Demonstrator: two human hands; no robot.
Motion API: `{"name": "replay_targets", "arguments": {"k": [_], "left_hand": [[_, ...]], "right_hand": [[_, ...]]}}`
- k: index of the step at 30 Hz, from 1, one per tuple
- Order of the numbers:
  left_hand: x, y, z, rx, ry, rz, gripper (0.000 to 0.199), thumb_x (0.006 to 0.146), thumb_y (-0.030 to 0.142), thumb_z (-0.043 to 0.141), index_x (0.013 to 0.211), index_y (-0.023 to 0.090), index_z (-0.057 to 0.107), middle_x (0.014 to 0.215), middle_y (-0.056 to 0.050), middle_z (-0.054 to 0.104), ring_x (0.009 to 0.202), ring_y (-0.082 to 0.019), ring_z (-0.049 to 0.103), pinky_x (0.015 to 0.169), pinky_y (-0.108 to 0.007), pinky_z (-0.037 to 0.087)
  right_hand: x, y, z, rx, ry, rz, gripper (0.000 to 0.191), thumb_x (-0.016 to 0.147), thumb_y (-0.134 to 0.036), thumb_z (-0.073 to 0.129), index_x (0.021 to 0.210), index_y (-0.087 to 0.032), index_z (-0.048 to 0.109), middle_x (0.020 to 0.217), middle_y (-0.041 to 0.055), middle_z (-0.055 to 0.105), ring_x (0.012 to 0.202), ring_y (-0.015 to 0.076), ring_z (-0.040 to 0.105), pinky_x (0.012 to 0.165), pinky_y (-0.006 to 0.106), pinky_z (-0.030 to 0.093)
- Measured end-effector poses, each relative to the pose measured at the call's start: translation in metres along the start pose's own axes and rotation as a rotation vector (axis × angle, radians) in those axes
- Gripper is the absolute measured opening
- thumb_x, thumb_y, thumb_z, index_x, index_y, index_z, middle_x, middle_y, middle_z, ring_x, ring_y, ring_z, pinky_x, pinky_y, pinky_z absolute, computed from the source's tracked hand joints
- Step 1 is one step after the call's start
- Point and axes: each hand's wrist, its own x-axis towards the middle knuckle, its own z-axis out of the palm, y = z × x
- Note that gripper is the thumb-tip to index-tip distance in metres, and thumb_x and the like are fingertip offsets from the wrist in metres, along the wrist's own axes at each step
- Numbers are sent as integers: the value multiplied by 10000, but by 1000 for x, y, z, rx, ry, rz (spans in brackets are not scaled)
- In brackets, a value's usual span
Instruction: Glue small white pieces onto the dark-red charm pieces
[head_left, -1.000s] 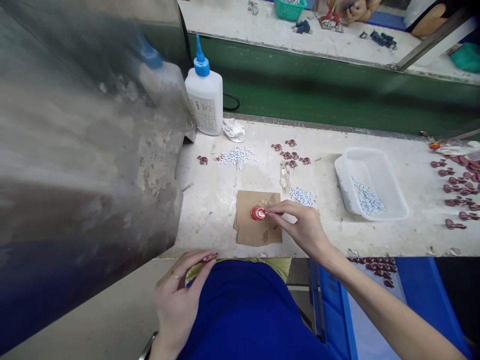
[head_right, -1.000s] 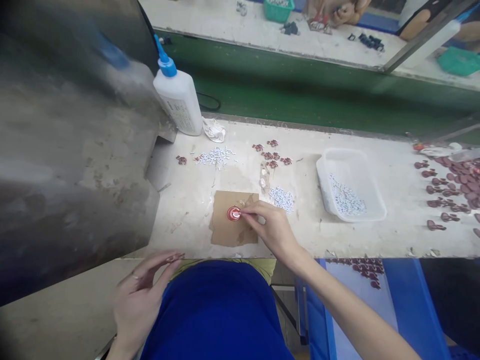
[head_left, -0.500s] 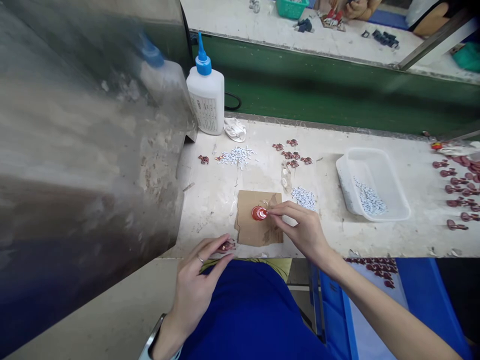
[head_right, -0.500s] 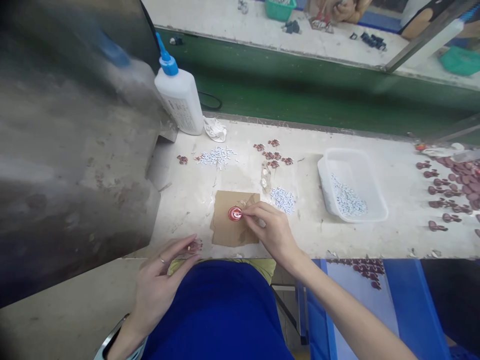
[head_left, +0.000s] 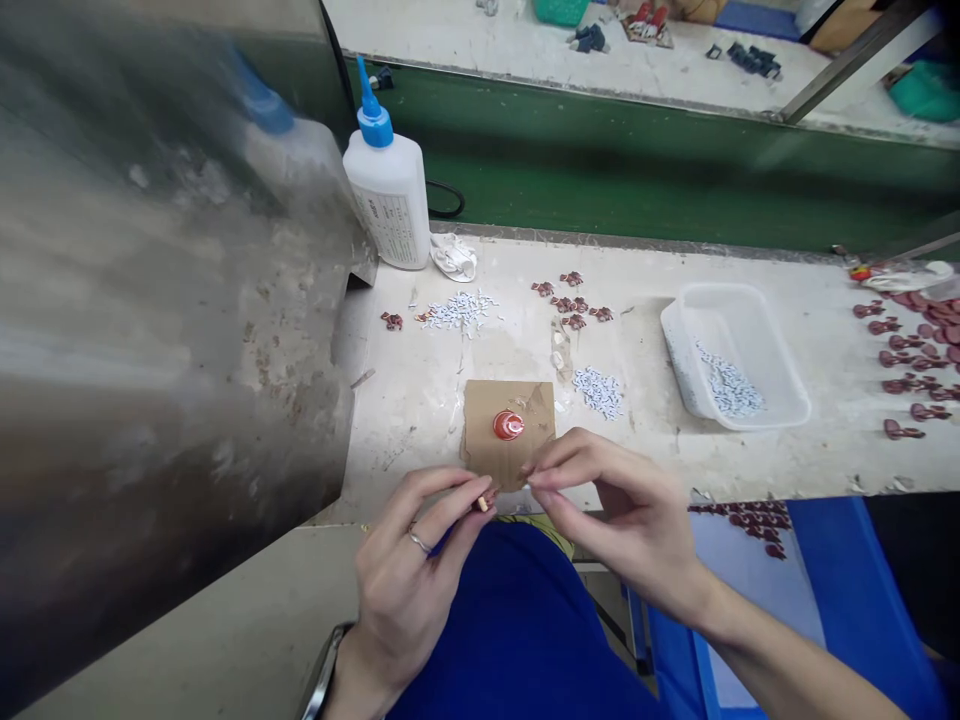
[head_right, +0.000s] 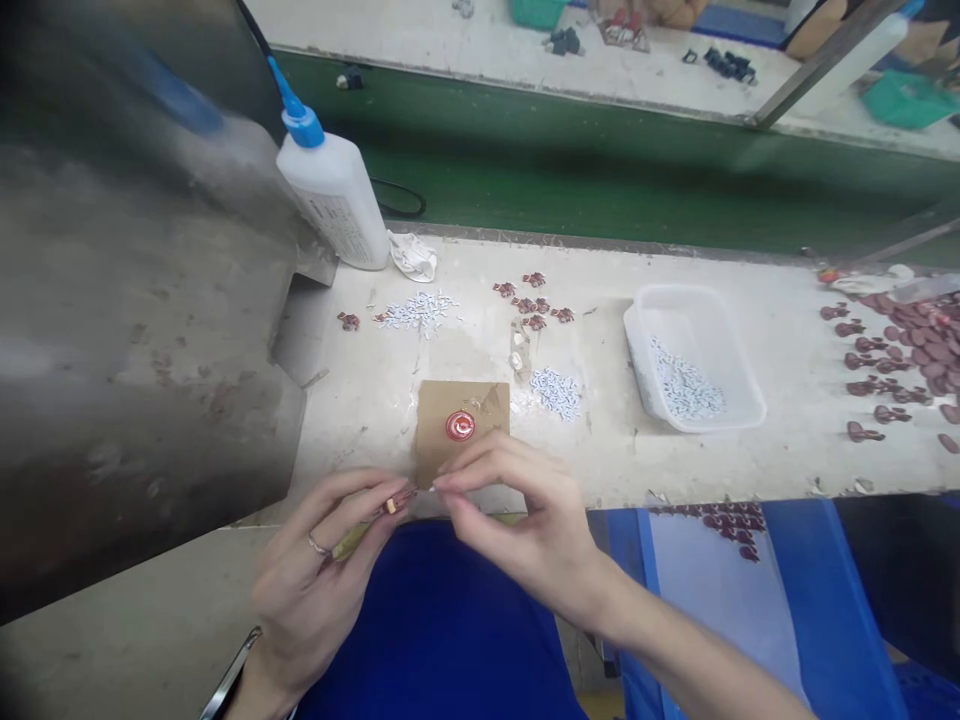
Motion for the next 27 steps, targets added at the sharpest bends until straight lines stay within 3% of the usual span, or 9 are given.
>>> {"name": "replay_targets", "arguments": {"k": [5,10,20,27], "left_hand": [[-1,3,0,-57,-68,26,407,872,-71,685,1228,123,709,1105,-55,729,1011,-101,709,897,-210,605],[-3,1,2,-56,-40,17,427,876,-69,683,1258,121,699,1079,-52,722,972,-85,701,868,-193,599],[-2,2,2,-64,-65,-15,389,888,-33,693,1236,141,699,1055,-34,729,941,-73,704,860,-167,605],[-3,2,2,-54,-62,-25,405,879,-37,701,1240,148,698,1056,-34,730,943,-78,708,868,-175,606]], "right_hand": [[-1,-1,4,17,-70,2,232,911,-34,704,1016,-237,745,1016,11,754,994,165,732,854,325,600],[2,2,7,34,-95,38,199,923,-57,703,1011,-229,752,966,17,763,890,143,730,767,288,598],[4,2,9,55,-114,45,154,936,-92,700,1004,-218,757,947,33,763,867,160,729,740,310,603],[5,0,8,-32,-138,-19,165,938,-74,681,1008,-206,750,935,37,759,855,157,729,730,299,617]]}}
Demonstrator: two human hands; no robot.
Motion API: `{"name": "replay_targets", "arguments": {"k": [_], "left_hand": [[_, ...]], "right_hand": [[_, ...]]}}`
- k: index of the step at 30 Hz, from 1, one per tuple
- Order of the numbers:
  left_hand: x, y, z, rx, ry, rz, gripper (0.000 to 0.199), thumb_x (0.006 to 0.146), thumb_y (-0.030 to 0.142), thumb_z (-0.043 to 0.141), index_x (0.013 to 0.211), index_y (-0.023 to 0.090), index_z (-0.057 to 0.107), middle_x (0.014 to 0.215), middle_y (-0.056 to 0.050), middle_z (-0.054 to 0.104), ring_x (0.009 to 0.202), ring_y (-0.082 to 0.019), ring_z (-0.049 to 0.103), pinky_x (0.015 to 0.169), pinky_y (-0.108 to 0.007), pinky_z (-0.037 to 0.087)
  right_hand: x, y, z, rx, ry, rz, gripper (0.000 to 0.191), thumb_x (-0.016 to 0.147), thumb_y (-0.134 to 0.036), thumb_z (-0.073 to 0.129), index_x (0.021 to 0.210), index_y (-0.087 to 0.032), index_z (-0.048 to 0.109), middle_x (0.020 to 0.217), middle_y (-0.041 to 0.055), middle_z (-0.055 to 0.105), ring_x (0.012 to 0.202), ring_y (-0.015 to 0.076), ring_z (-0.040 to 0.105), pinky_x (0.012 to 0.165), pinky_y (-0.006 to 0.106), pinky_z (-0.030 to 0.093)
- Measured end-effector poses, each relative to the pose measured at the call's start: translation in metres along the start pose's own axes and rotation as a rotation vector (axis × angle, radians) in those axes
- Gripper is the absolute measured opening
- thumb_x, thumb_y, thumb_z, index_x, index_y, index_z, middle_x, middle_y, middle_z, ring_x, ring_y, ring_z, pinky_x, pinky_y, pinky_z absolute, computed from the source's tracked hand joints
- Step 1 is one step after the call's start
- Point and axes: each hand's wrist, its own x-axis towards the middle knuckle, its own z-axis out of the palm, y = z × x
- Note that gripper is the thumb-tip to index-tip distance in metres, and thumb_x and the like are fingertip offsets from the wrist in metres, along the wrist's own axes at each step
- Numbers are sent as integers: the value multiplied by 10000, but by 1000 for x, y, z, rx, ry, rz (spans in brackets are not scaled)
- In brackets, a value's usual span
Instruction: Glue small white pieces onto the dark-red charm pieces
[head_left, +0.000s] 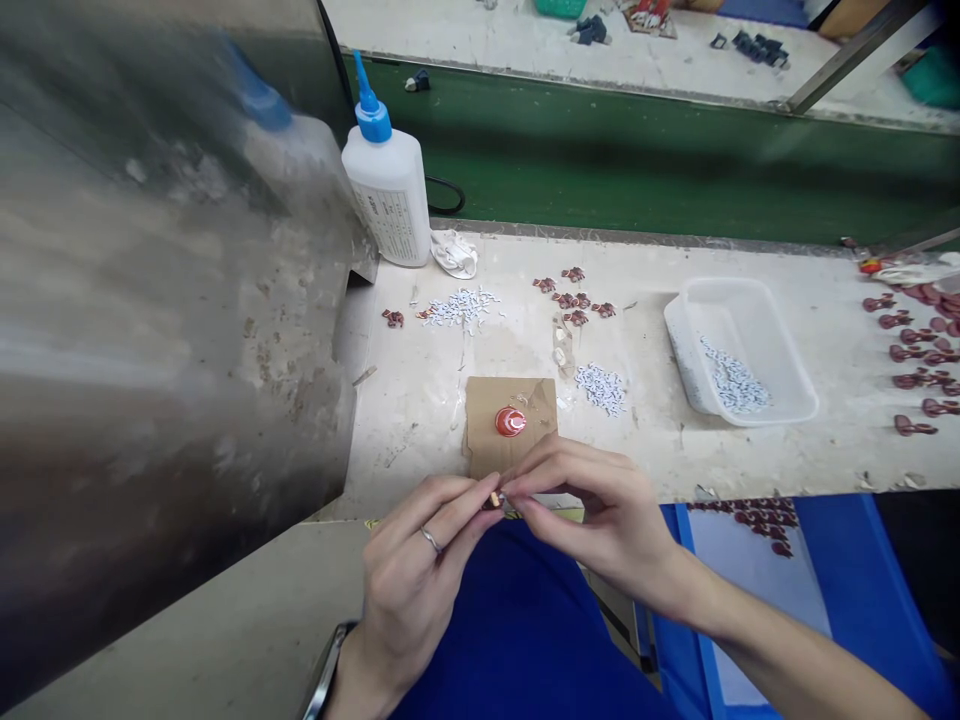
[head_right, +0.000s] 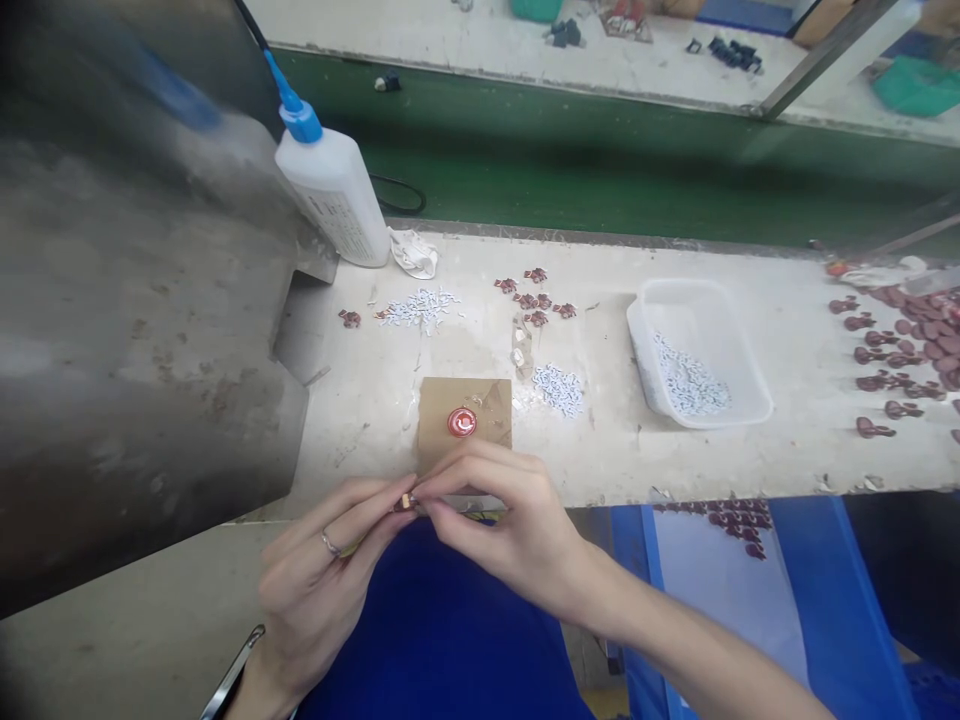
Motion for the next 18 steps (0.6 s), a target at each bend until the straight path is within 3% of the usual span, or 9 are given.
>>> {"name": "replay_targets", "arguments": {"k": [6,10,18], "left_hand": [[2,9,-2,14,5,-25,386,891,-49,680,1220,150,708,1056,-33,726,950,-76,701,853,-175,602],[4,16,-5,25,-3,-62,355,902,-35,676,1211,137,711,1059,-37,725,953,-75,707,870,-167,605],[5,24,-6,48,3,-5,385,887,-73,669,1211,132,707,1050,-33,713,973,-79,689,849,-181,601]], "right_hand": [[-3,-5,-3,-304,-37,-241,237,969,-14,609,1146,-129,718,1019,113,750,898,159,749,740,254,649],[-5,-9,-4,-521,-55,-420,199,979,-11,599,1137,-47,713,1042,183,762,979,199,767,836,256,663],[-8,-12,-5,-526,-34,-399,230,996,-41,595,1180,-127,703,1035,139,786,969,170,780,838,232,675]]}}
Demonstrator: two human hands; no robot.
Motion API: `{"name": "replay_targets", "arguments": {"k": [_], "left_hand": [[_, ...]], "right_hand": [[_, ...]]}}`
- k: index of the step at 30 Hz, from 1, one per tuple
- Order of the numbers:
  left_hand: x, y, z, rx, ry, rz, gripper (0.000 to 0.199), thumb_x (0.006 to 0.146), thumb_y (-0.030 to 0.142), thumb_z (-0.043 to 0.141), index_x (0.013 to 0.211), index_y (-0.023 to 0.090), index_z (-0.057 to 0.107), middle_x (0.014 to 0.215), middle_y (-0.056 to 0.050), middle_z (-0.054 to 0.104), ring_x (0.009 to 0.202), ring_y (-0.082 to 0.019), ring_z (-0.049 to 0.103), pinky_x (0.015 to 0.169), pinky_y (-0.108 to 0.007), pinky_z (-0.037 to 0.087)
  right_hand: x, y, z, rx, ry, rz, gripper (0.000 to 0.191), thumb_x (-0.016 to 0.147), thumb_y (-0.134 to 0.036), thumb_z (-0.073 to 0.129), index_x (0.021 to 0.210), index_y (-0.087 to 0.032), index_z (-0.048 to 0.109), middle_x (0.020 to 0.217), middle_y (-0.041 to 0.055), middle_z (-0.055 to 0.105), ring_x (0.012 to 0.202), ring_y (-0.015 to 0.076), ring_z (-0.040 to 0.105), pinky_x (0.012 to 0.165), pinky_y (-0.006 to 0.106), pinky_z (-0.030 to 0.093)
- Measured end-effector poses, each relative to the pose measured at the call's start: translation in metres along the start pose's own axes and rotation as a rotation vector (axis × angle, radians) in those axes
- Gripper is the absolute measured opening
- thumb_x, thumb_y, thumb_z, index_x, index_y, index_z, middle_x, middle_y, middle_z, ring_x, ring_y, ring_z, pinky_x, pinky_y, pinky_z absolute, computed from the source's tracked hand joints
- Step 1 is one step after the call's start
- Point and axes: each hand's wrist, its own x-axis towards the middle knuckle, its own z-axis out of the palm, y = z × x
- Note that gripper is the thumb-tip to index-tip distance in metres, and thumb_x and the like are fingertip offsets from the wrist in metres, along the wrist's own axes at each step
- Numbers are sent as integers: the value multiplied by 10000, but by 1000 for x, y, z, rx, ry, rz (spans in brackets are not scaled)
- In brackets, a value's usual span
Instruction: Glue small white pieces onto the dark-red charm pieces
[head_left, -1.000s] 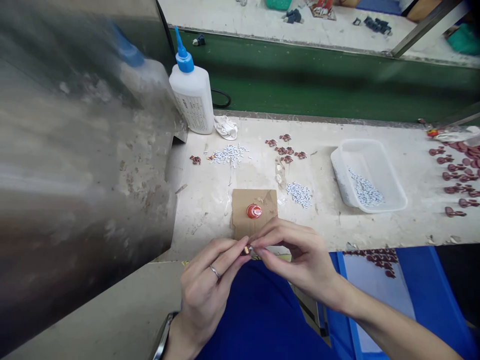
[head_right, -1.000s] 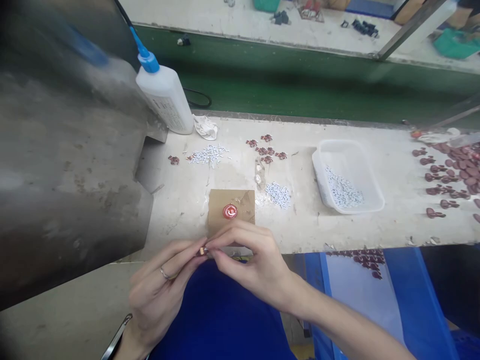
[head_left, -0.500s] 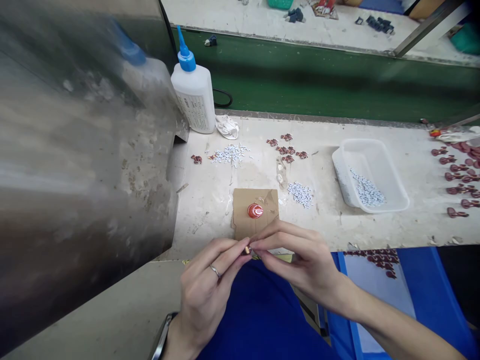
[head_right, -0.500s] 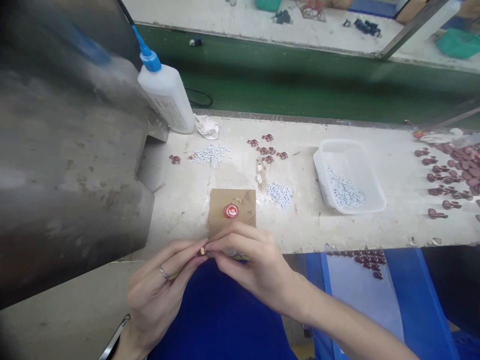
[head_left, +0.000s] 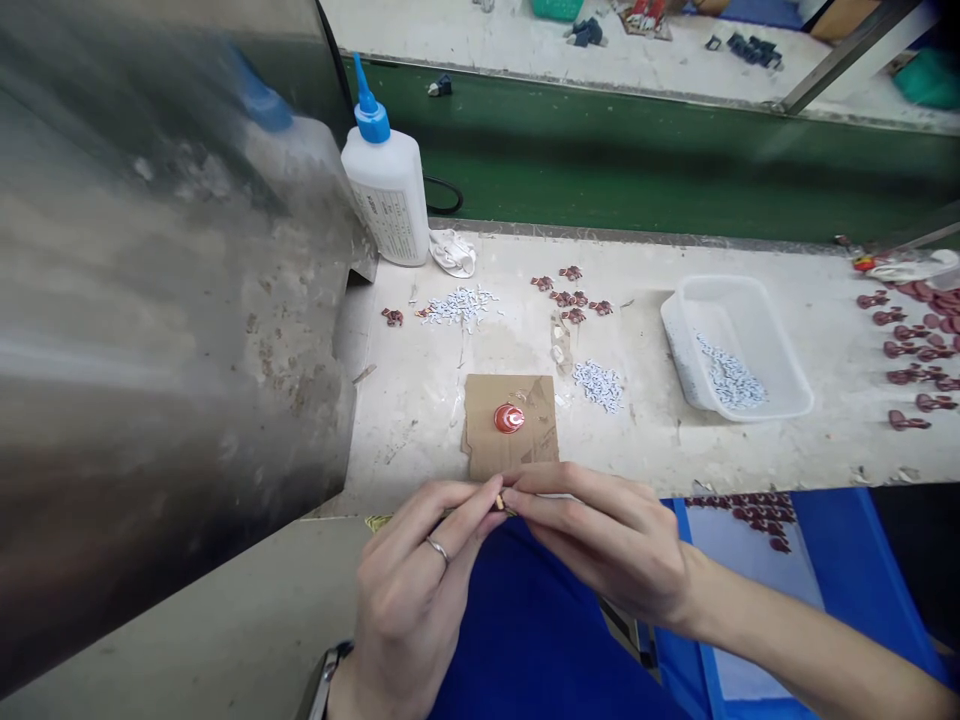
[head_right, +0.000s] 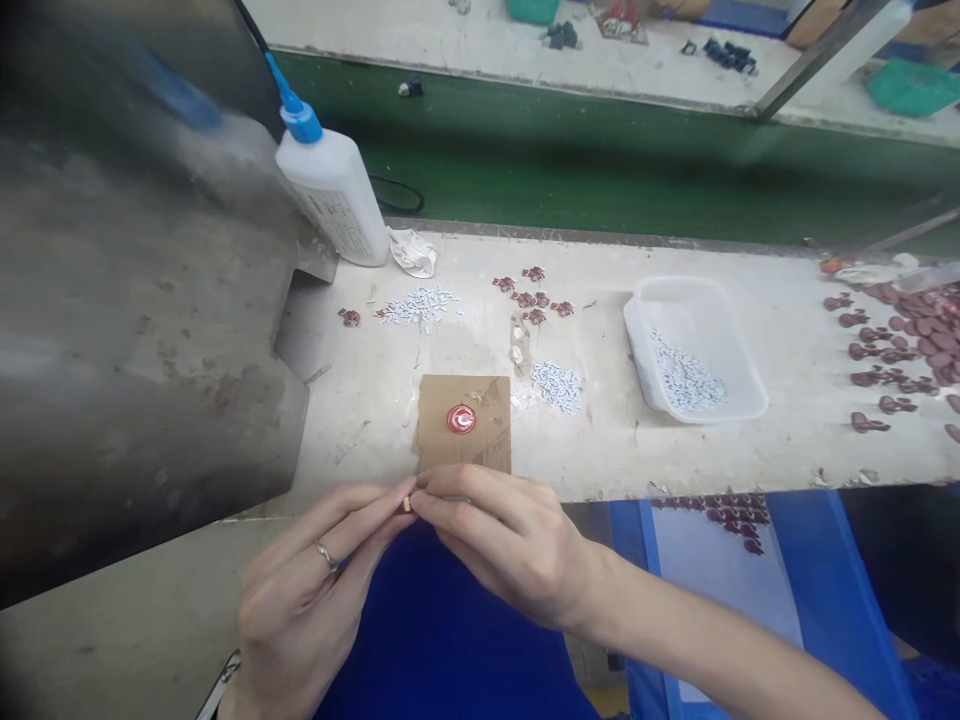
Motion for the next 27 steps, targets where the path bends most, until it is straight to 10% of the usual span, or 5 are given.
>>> {"name": "replay_targets", "arguments": {"k": [10,19,27], "left_hand": [[10,9,-5,-19,0,-52,361,913,-1,688,1214,194,722,1074,-1,739,953,-65,712,860,-151,604],[8,20,-9,-87,140,-147,391,897,214,786,1260,337,706,1048,90,785,841,-50,746,864,-130,644],[10,23,-12,-36,172,-177,314,907,282,785,1201,374,724,1038,141,786,777,-22,728,824,-111,630]], "right_hand": [[5,-6,-9,29,26,-4,336,948,-13,635,1243,-161,694,1064,112,775,1015,201,774,853,266,681],[6,-23,-13,603,47,447,446,966,-88,659,1356,-302,637,1164,40,764,1053,188,762,920,309,671],[7,-20,-12,703,45,557,306,976,-148,690,1249,-286,692,1117,38,795,990,181,790,887,282,681]]}}
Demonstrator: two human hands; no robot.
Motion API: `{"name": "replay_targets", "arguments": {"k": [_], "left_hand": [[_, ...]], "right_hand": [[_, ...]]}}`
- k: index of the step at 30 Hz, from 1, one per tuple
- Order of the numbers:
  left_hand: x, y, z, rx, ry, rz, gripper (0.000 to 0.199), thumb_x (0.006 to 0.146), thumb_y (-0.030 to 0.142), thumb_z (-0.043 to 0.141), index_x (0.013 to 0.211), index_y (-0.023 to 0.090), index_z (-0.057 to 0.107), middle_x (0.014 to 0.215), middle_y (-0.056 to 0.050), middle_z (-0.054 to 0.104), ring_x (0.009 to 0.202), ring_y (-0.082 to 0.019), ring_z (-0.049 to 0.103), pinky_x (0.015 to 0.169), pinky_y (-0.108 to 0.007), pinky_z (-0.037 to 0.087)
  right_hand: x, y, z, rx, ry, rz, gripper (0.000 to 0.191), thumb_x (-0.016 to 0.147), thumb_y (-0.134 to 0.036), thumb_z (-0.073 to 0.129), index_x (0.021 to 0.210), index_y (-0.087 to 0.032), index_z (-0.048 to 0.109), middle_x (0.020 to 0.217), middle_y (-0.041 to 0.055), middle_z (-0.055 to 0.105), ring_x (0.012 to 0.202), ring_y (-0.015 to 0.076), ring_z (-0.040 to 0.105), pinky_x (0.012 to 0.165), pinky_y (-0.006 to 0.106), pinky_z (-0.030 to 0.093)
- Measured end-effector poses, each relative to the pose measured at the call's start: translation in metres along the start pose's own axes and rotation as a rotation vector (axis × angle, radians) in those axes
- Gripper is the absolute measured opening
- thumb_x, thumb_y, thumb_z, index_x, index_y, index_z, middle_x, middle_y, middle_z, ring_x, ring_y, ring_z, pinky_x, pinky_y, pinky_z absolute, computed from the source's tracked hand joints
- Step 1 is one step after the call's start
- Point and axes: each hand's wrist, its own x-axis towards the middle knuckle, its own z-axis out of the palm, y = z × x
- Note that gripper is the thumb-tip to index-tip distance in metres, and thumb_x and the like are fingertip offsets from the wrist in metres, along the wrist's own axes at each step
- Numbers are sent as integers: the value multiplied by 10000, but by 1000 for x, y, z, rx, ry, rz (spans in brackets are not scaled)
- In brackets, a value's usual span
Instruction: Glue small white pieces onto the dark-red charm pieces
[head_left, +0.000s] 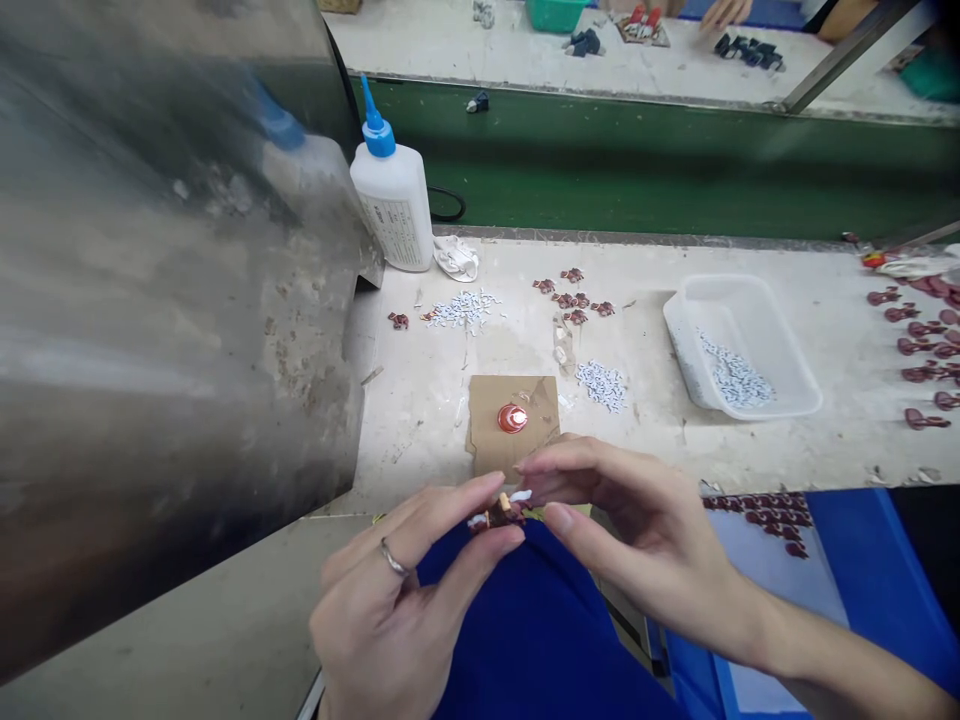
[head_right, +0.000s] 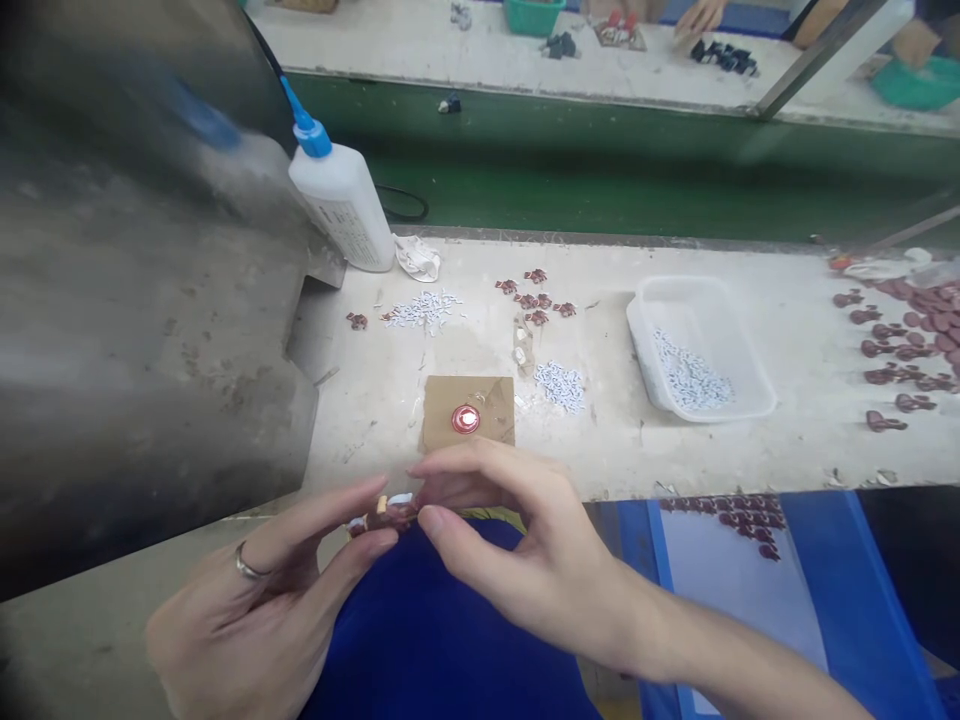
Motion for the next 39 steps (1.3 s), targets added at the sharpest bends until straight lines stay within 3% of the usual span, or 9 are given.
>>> {"name": "replay_targets", "arguments": {"k": [6,10,16,18,23,32,39], "left_hand": [[2,0,-3,99,-15,32,209,938,305,753,1143,339,729,1000,143,788,694,2,691,786,-72,609],[1,-2,-5,86,-37,32,224,942,313,745,1162,356,726,964,119,788,618,-31,664,719,-145,641],[0,-1,-6,83,-49,27,245,958,316,723,1193,385,723,917,114,777,433,-30,484,702,-208,667],[1,-1,-5,54,-58,20,279,944,290,739,1208,377,720,957,113,784,475,-31,546,717,-198,670],[6,-6,-4,-76,-126,116,338,915,111,736,1207,280,715,1079,59,783,815,-77,745,805,-160,659],[6,-12,-3,-98,-131,151,357,889,-23,690,1156,214,712,1107,52,767,912,-49,740,937,-104,611],[6,-11,-4,-31,-89,210,326,856,-58,709,1090,167,725,1129,31,766,1003,-81,738,936,-169,625]], "right_hand": [[4,-1,1,55,-47,5,386,986,-115,675,1298,-342,688,1161,2,788,1031,131,772,921,217,648],[7,-2,1,70,-77,52,289,992,-151,677,1231,-306,727,1084,2,804,950,124,780,864,204,655],[9,-4,-1,75,-88,128,137,994,-225,687,1116,-241,747,967,16,803,873,139,781,803,211,660],[9,-4,-1,92,-91,145,129,985,-224,698,1106,-231,743,965,21,805,871,144,784,806,218,661],[11,2,1,170,-78,186,140,927,-190,771,1057,-227,735,980,-1,798,905,113,772,852,182,632],[12,5,1,-75,-61,-110,155,941,-92,722,1067,-181,734,973,16,712,906,106,682,828,225,585],[13,2,-2,-149,-99,-174,203,941,-95,727,1133,-162,714,1042,47,710,964,139,696,863,261,586]]}}
